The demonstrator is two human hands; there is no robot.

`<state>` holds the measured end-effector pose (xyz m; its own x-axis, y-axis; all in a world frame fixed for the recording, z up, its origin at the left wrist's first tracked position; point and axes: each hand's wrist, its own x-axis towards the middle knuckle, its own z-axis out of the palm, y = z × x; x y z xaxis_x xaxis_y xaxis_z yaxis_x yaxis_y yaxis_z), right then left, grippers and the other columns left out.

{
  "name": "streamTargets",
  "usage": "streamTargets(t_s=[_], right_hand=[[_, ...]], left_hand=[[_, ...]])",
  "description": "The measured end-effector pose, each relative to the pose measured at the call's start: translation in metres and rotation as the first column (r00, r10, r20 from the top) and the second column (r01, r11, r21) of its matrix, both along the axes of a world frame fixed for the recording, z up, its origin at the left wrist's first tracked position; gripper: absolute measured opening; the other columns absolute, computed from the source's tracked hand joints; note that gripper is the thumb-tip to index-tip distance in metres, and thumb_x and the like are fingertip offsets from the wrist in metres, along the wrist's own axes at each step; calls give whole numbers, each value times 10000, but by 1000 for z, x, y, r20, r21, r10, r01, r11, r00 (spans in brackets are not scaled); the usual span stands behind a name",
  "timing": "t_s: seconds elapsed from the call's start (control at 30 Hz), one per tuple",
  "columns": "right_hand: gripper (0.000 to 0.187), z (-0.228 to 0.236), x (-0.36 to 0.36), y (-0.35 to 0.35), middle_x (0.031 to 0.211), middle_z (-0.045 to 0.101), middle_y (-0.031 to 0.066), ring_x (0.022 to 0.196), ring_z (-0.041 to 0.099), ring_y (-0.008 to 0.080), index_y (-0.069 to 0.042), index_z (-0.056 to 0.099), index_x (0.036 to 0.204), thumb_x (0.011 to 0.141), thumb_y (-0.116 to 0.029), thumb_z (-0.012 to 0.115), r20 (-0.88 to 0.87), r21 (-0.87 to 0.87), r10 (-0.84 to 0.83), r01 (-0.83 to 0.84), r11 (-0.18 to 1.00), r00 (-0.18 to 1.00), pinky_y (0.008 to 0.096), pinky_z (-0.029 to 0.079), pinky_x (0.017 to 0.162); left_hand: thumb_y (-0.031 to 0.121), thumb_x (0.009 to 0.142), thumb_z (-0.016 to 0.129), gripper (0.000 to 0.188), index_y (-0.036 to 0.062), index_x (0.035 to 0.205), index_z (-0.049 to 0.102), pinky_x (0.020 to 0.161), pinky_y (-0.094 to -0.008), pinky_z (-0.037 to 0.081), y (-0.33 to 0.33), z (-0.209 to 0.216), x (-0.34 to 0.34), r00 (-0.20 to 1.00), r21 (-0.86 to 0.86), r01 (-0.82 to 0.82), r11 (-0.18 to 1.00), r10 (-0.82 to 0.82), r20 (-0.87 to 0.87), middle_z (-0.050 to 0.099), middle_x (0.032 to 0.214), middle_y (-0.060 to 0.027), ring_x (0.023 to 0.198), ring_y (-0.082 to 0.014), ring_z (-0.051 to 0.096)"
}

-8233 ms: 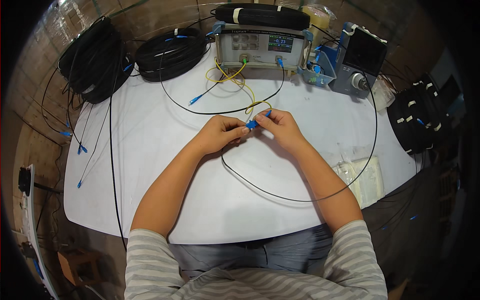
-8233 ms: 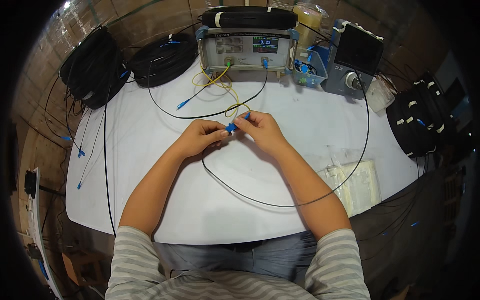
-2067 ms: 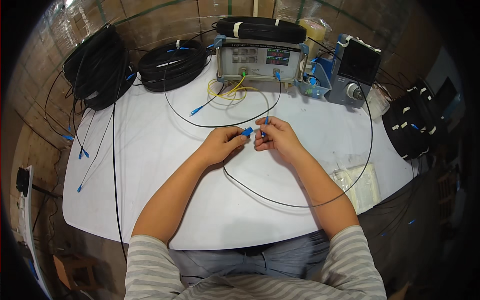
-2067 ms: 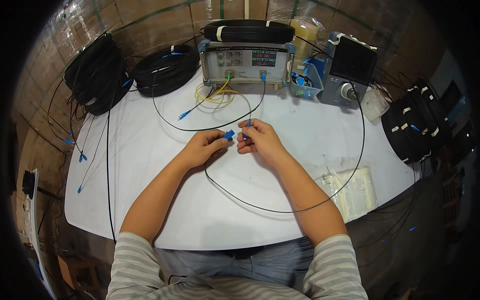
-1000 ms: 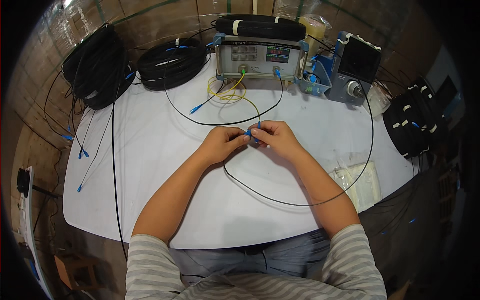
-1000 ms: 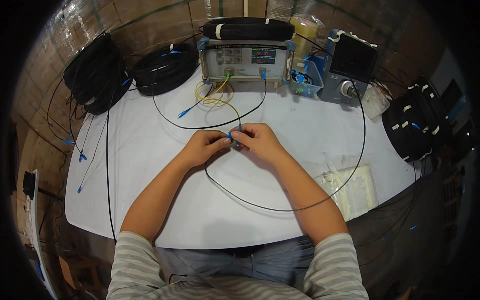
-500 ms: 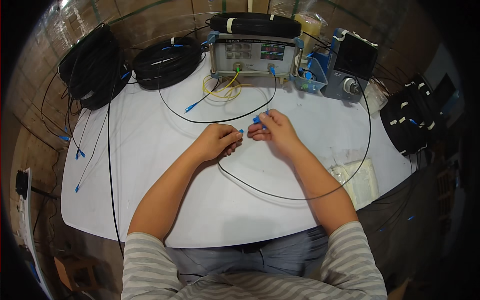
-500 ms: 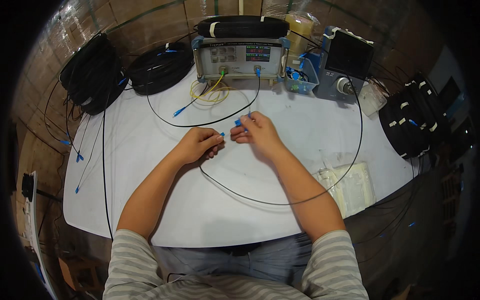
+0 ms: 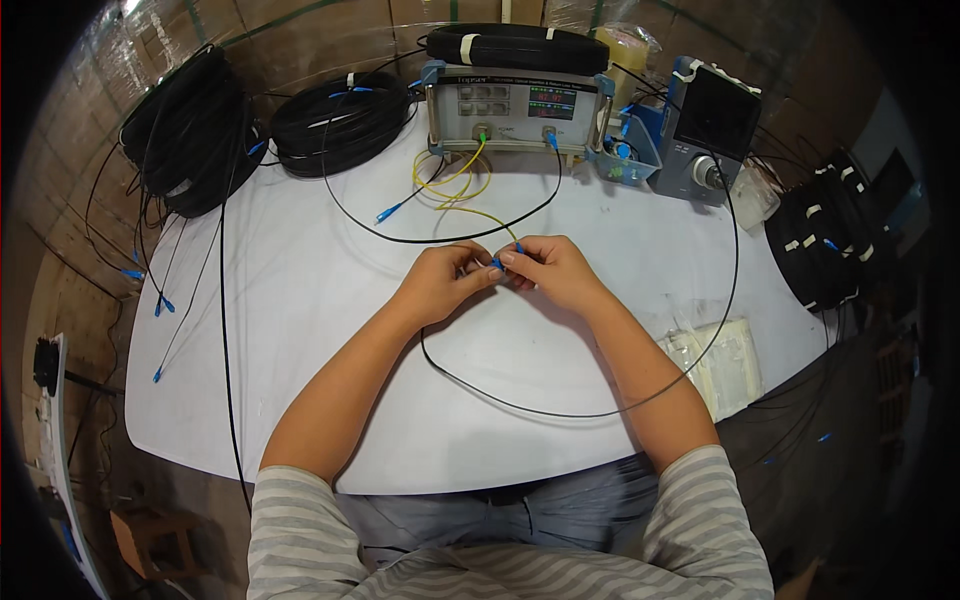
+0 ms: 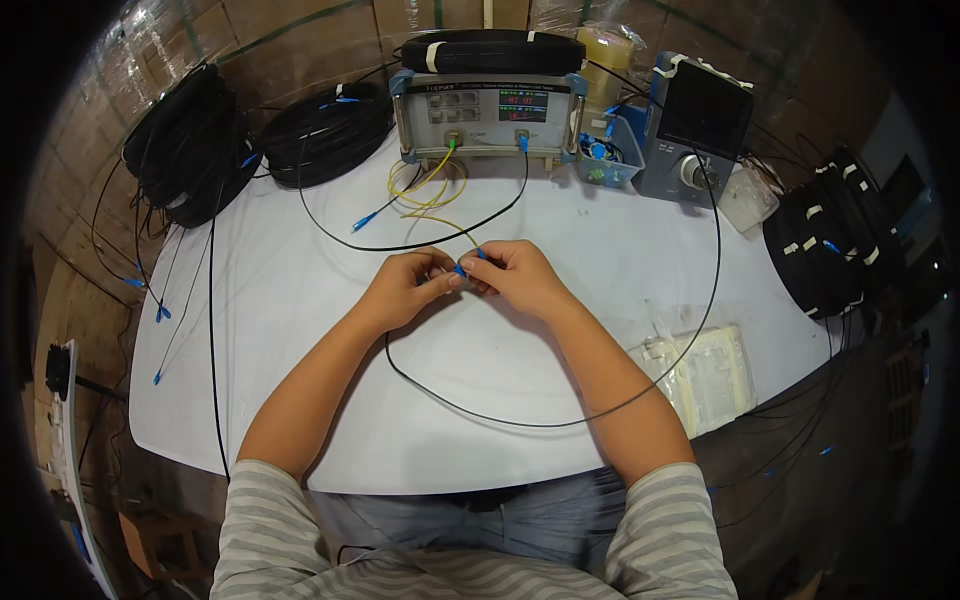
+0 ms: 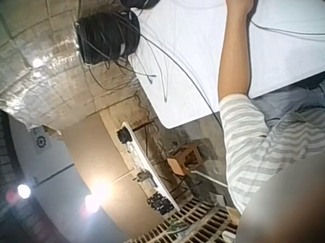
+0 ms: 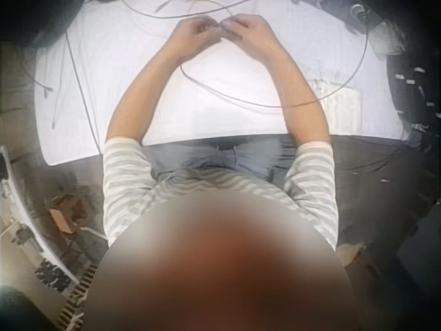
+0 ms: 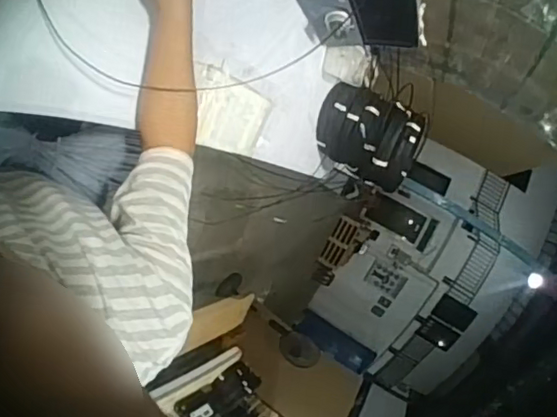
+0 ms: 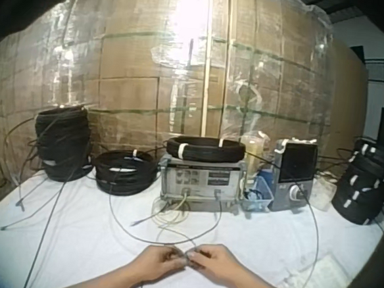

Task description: The recorder is assembling and connecting fiber optic cables to an optical power meter or similar testing device.

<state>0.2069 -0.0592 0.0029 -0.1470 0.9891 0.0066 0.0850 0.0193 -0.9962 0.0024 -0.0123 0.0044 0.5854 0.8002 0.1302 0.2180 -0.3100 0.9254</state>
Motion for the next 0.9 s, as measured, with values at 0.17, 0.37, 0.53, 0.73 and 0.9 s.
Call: streamTargets(t_s=[0.17, 0.37, 0.53, 0.73, 0.9], right_hand=[[234, 0, 2, 1, 761, 651, -2, 652, 549, 66, -36, 720, 1020, 961, -240, 621, 19, -10, -51, 51, 999, 999, 224, 451, 607], [340, 11, -1, -3, 745, 639, 27, 594, 505, 104, 25, 719, 896, 940, -302, 638, 138, 165, -272, 249, 954, 952, 265, 440, 592], [283, -6, 7, 5, 776, 653, 57, 621, 602, 100, 12, 661, 978, 961, -267, 621, -228, 5, -247, 255, 967, 942, 227, 520, 594], [251, -10, 6, 7, 788, 654, 55, 648, 632, 115, 17, 641, 994, 966, -230, 611, -239, 40, -157, 171, 984, 958, 264, 560, 617], [232, -7, 4, 4, 782, 664, 61, 643, 638, 117, 24, 648, 990, 949, -204, 634, -207, 26, -170, 179, 984, 963, 270, 572, 624]], left_hand=[[195, 889, 709, 209, -4, 933, 665, 643, -229, 438, -1, 11, -1, 990, 35, 44, 998, -39, -137, 645, 774, -17, 699, -60, 507], [154, 896, 694, 196, -33, 953, 676, 665, -216, 474, 1, 4, -3, 994, -26, 77, 997, -79, -81, 669, 794, -14, 734, -61, 569], [173, 891, 698, 225, -35, 977, 676, 635, -220, 466, 2, 6, 0, 995, -28, 45, 999, -47, -84, 653, 778, -15, 694, -67, 554], [179, 898, 689, 208, -20, 959, 676, 578, -215, 429, 2, 8, -3, 999, -100, 2, 995, -6, -38, 623, 745, -12, 661, -62, 527], [183, 904, 684, 211, -20, 963, 669, 585, -214, 433, 2, 10, -2, 997, -102, 24, 994, -31, -67, 619, 749, -13, 663, -62, 526]])
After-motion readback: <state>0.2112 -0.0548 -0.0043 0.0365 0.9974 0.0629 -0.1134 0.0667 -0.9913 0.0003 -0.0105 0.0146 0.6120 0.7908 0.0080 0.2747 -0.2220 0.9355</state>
